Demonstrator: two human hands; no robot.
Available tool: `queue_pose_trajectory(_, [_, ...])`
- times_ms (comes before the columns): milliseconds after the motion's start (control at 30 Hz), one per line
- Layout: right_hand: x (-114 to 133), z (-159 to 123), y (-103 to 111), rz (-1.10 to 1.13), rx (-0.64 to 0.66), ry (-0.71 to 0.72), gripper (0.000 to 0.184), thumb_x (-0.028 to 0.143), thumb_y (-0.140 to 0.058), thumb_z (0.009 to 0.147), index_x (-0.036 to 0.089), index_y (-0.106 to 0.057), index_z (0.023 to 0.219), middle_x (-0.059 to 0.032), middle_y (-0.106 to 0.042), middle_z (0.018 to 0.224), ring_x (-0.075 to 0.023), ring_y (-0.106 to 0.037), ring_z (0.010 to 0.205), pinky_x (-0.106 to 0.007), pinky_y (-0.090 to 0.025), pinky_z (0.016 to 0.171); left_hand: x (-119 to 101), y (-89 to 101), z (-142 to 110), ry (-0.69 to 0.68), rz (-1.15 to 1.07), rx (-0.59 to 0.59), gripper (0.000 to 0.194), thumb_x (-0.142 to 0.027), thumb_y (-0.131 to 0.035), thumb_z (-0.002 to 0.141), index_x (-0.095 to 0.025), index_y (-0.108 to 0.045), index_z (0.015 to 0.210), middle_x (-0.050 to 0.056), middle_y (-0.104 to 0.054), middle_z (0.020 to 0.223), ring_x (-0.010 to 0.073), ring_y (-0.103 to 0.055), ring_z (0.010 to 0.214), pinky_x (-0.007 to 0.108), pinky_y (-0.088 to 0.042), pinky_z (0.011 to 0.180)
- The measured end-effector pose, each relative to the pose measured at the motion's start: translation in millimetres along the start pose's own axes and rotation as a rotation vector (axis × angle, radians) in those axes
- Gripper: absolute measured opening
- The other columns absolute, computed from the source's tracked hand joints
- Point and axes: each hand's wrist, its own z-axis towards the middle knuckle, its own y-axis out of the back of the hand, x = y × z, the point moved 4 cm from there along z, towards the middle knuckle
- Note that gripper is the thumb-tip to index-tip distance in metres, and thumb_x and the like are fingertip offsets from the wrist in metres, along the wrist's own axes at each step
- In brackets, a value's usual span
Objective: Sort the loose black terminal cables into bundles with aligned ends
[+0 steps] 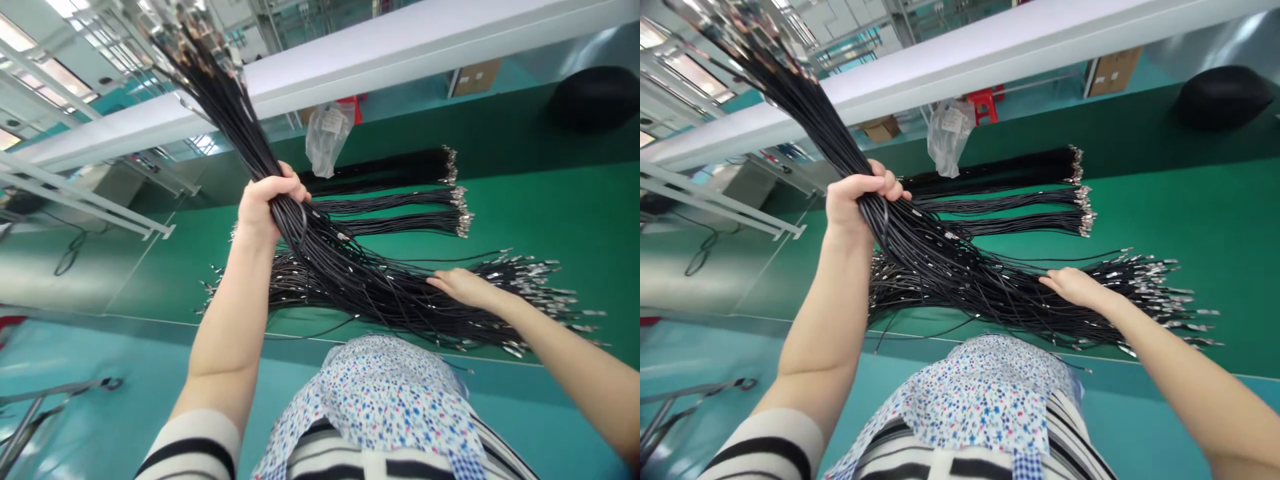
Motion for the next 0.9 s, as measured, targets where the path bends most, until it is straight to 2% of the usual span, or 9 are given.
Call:
queue_pose_trajectory(100, [-1.4, -6.4, -8.7, 0.120, 0.050, 0.022, 0.045, 0.048, -0.025, 0.090, 0.017, -0.057, 0.085, -0.0097, -0.064, 0.081, -0.0216, -0.060, 0.078, -0.028, -0.039, 0.067, 2.7, 10.3, 2.2, -0.008, -0.001, -0.013, 0.009, -0.015, -0.049, 0.058, -0.018, -0.041, 0.057, -0.004, -0.034, 0.050, 0.0089, -0.043, 0.046, 0.030, -0.047, 0.061])
queue_pose_trajectory(200, [33.4, -2.0, -26.4, 0.090, 0.012, -0.048, 0.056, 0.065, -0.045, 0.074, 0.016, -0.054, 0.099, -0.0124, -0.061, 0.094, -0.0262, -0.058, 0.084, -0.031, -0.040, 0.067, 4.6, 7.8, 1.6, -0.033, 0.031, -0.030, 0.010, -0.016, -0.050, 0.060, -0.018, -0.041, 0.056, -0.004, -0.034, 0.050, 0.0094, -0.044, 0.047, 0.030, -0.047, 0.060])
queue_pose_trajectory(267, [55.2, 2.5, -36.8, -0.052, -0.126, -0.108, 0.058, 0.061, -0.055, 0.068, 0.013, -0.053, 0.099, -0.0160, -0.057, 0.100, -0.0303, -0.054, 0.092, -0.035, -0.039, 0.072, 4.5, 3.9, -0.3, -0.048, 0.024, -0.032, 0.010, -0.016, -0.051, 0.061, -0.018, -0.043, 0.057, -0.004, -0.035, 0.051, 0.0093, -0.044, 0.047, 0.030, -0.047, 0.060])
queue_pose_trajectory(333, [62.7, 4.3, -41.9, -0.173, -0.233, -0.119, 0.037, 0.044, -0.054, 0.076, 0.011, -0.054, 0.092, -0.0171, -0.055, 0.100, -0.0297, -0.051, 0.097, -0.036, -0.036, 0.077, 2.6, 2.2, -2.7, -0.058, -0.007, -0.021, 0.007, -0.014, -0.050, 0.061, -0.018, -0.045, 0.059, -0.003, -0.037, 0.051, 0.0090, -0.043, 0.047, 0.030, -0.047, 0.061])
queue_pose_trajectory(433, [37.8, 0.8, -30.2, -0.200, -0.185, -0.123, 0.017, 0.025, -0.042, 0.083, 0.014, -0.053, 0.090, -0.0139, -0.058, 0.098, -0.0231, -0.055, 0.089, -0.030, -0.037, 0.070, -6.5, 8.9, -5.5, -0.042, -0.040, 0.007, 0.008, -0.010, -0.047, 0.055, -0.017, -0.048, 0.059, -0.002, -0.040, 0.050, 0.0088, -0.042, 0.048, 0.031, -0.048, 0.061])
queue_pose_trajectory(600, [-15.1, 0.9, 16.4, -0.246, -0.037, -0.042, 0.023, 0.034, -0.035, 0.087, 0.018, -0.046, 0.100, -0.0098, -0.063, 0.084, -0.0228, -0.059, 0.071, -0.028, -0.035, 0.057, -41.6, 52.4, -1.3, -0.036, -0.085, 0.032, 0.009, -0.010, -0.047, 0.050, -0.017, -0.041, 0.053, -0.003, -0.032, 0.045, 0.0086, -0.037, 0.046, 0.033, -0.047, 0.059])
queue_pose_trajectory(767, [-23.7, 17.1, -8.7, -0.168, 0.047, -0.024, 0.029, 0.034, -0.030, 0.089, 0.015, -0.049, 0.101, -0.0134, -0.064, 0.084, -0.0258, -0.062, 0.076, -0.031, -0.040, 0.060, -41.9, 114.3, -2.0, 0.020, -0.283, -0.123, 0.017, -0.010, -0.047, 0.051, -0.016, -0.032, 0.055, -0.004, -0.030, 0.047, 0.0070, -0.034, 0.049, 0.033, -0.046, 0.062])
queue_pose_trajectory(833, [-22.2, 16.2, -16.9, -0.085, 0.158, 0.007, 0.034, 0.041, -0.039, 0.084, 0.015, -0.052, 0.101, -0.0138, -0.064, 0.088, -0.0261, -0.062, 0.079, -0.032, -0.043, 0.062, -31.2, 126.2, -10.2, 0.047, -0.334, -0.206, 0.019, -0.010, -0.048, 0.051, -0.016, -0.031, 0.055, -0.005, -0.031, 0.048, 0.0060, -0.032, 0.049, 0.031, -0.045, 0.062])
queue_pose_trajectory(900, [-11.8, 12.6, -0.2, -0.022, 0.143, 0.049, 0.044, 0.051, -0.052, 0.074, 0.016, -0.057, 0.099, -0.0129, -0.064, 0.091, -0.0263, -0.061, 0.080, -0.033, -0.045, 0.064, -27.1, 122.7, -19.9, 0.041, -0.359, -0.185, 0.021, -0.010, -0.050, 0.051, -0.016, -0.030, 0.055, -0.005, -0.029, 0.049, 0.0054, -0.029, 0.049, 0.029, -0.044, 0.062])
